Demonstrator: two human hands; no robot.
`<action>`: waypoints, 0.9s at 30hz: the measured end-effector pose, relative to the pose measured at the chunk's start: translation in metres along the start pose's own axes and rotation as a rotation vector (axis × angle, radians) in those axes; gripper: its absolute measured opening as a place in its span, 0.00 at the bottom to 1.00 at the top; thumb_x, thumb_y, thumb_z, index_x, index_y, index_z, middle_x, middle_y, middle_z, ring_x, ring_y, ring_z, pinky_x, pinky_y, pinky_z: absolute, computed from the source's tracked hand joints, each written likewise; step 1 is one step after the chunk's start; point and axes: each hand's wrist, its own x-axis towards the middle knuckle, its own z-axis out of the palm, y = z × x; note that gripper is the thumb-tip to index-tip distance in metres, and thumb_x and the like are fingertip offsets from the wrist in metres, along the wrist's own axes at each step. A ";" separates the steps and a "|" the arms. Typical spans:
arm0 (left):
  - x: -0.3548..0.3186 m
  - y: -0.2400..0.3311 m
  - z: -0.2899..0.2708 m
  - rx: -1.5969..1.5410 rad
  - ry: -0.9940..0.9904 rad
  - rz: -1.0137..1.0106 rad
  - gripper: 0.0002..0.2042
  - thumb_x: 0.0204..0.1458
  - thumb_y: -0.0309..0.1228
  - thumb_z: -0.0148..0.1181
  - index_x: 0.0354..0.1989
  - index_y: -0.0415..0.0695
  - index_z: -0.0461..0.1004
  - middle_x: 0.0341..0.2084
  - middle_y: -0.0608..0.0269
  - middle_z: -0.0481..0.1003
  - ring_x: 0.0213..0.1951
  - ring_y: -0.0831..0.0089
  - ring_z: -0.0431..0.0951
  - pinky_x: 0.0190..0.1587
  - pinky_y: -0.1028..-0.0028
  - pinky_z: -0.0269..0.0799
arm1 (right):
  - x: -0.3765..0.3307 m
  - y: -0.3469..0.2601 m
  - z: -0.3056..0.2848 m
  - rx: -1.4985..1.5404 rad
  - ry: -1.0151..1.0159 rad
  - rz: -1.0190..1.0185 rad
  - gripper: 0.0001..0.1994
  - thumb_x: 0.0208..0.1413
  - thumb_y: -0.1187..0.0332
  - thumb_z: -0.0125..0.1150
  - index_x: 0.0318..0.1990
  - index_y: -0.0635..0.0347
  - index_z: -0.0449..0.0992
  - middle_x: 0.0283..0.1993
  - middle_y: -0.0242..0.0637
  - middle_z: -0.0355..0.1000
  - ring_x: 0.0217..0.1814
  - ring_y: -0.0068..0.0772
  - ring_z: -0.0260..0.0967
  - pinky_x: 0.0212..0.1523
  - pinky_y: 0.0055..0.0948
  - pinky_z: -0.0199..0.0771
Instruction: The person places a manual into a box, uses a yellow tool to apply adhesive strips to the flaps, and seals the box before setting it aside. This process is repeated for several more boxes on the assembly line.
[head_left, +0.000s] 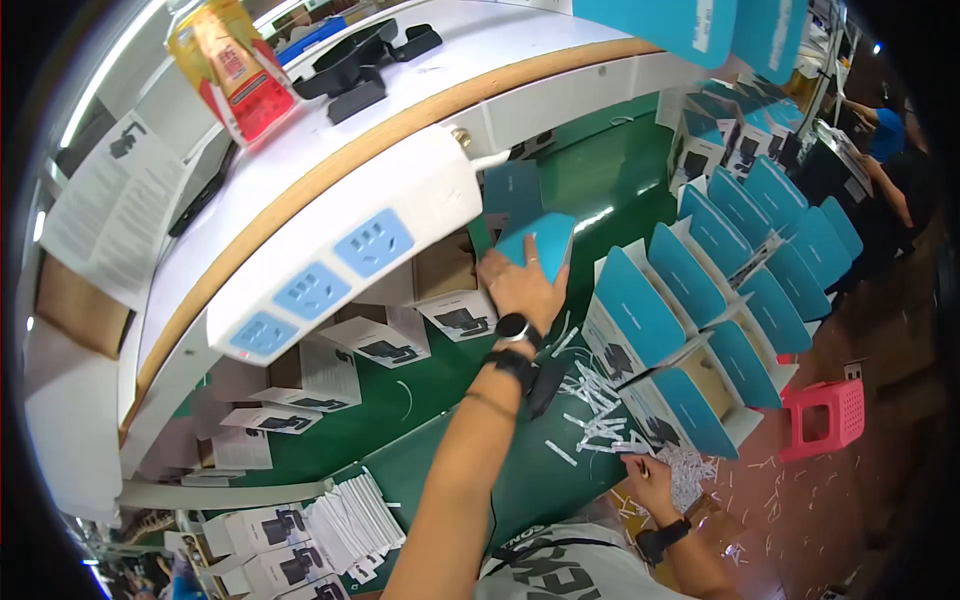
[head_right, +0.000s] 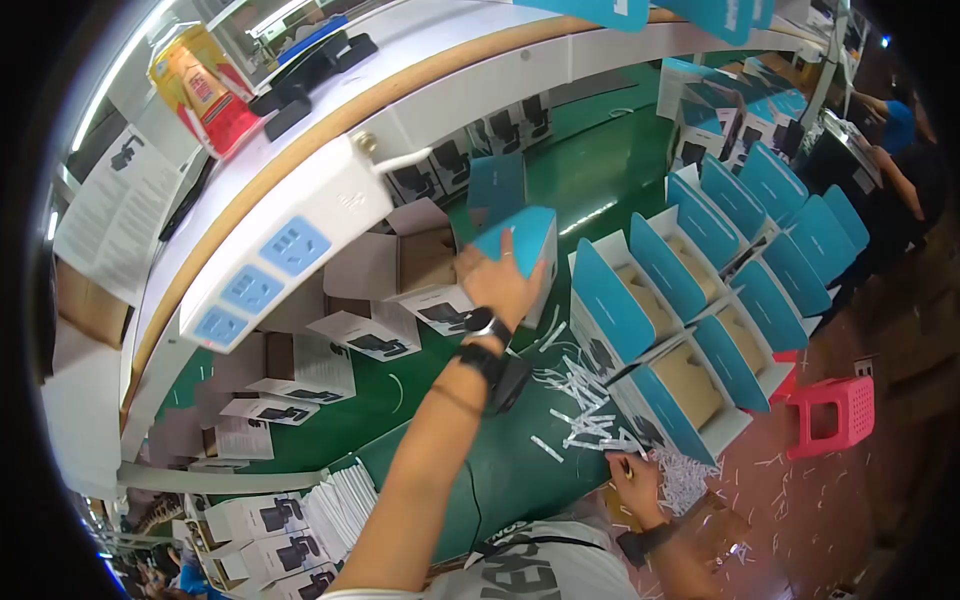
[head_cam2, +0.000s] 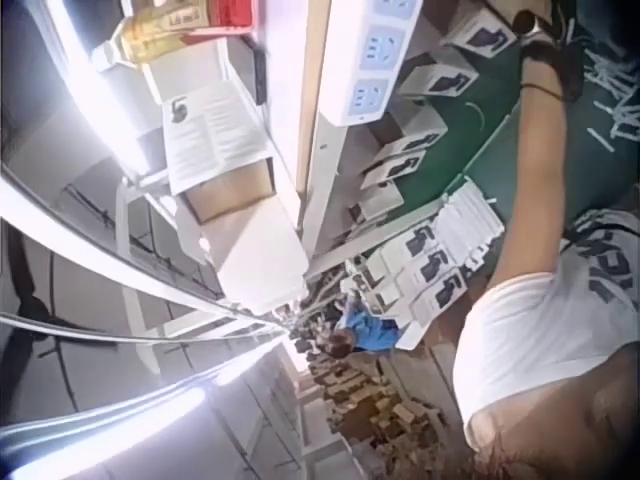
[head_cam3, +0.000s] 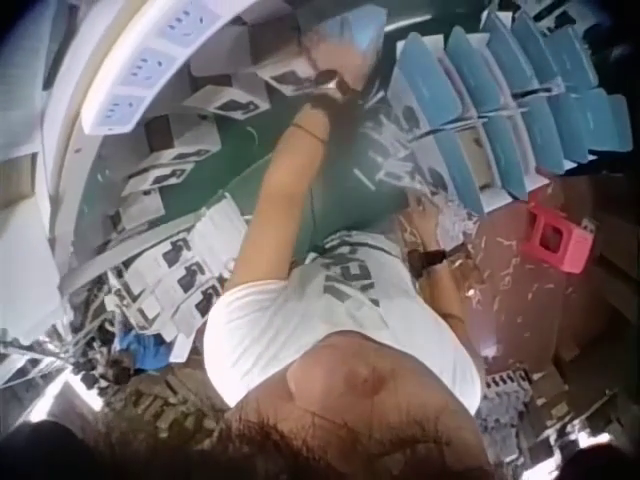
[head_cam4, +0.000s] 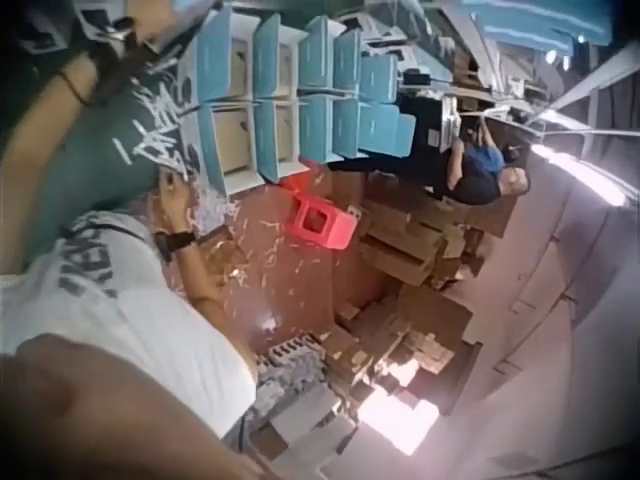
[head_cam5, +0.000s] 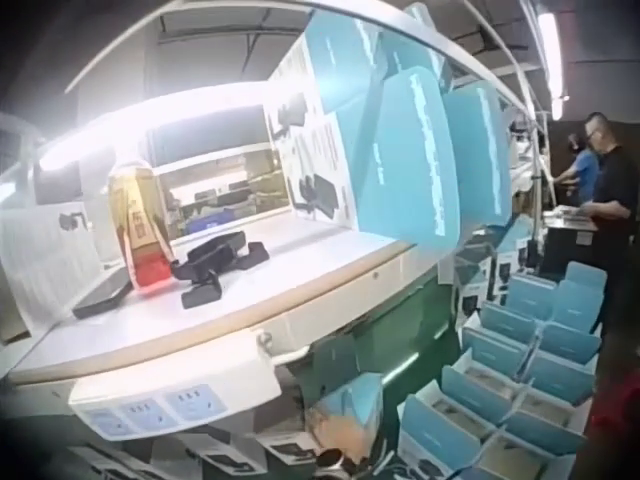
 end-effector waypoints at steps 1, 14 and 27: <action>0.018 -0.018 0.040 0.118 0.188 0.061 0.42 0.51 0.65 0.63 0.69 0.49 0.72 0.59 0.29 0.73 0.63 0.34 0.70 0.70 0.40 0.56 | 0.001 0.000 0.006 0.011 -0.037 -0.020 0.07 0.63 0.72 0.66 0.45 0.62 0.87 0.34 0.35 0.82 0.33 0.21 0.73 0.35 0.25 0.72; -0.016 -0.176 -0.073 0.118 -0.286 0.124 0.17 0.50 0.23 0.60 0.47 0.49 0.85 0.45 0.57 0.83 0.51 0.50 0.81 0.53 0.56 0.79 | -0.010 0.009 0.040 0.126 -0.352 -0.001 0.10 0.59 0.69 0.70 0.46 0.61 0.84 0.38 0.32 0.82 0.36 0.21 0.75 0.40 0.25 0.74; -0.387 -0.273 -0.173 -0.467 0.287 -0.174 0.21 0.53 0.22 0.64 0.58 0.44 0.80 0.59 0.49 0.78 0.61 0.48 0.76 0.67 0.55 0.68 | 0.016 -0.133 0.129 0.207 -0.508 -0.193 0.25 0.58 0.69 0.72 0.60 0.64 0.69 0.53 0.36 0.72 0.53 0.28 0.69 0.55 0.30 0.72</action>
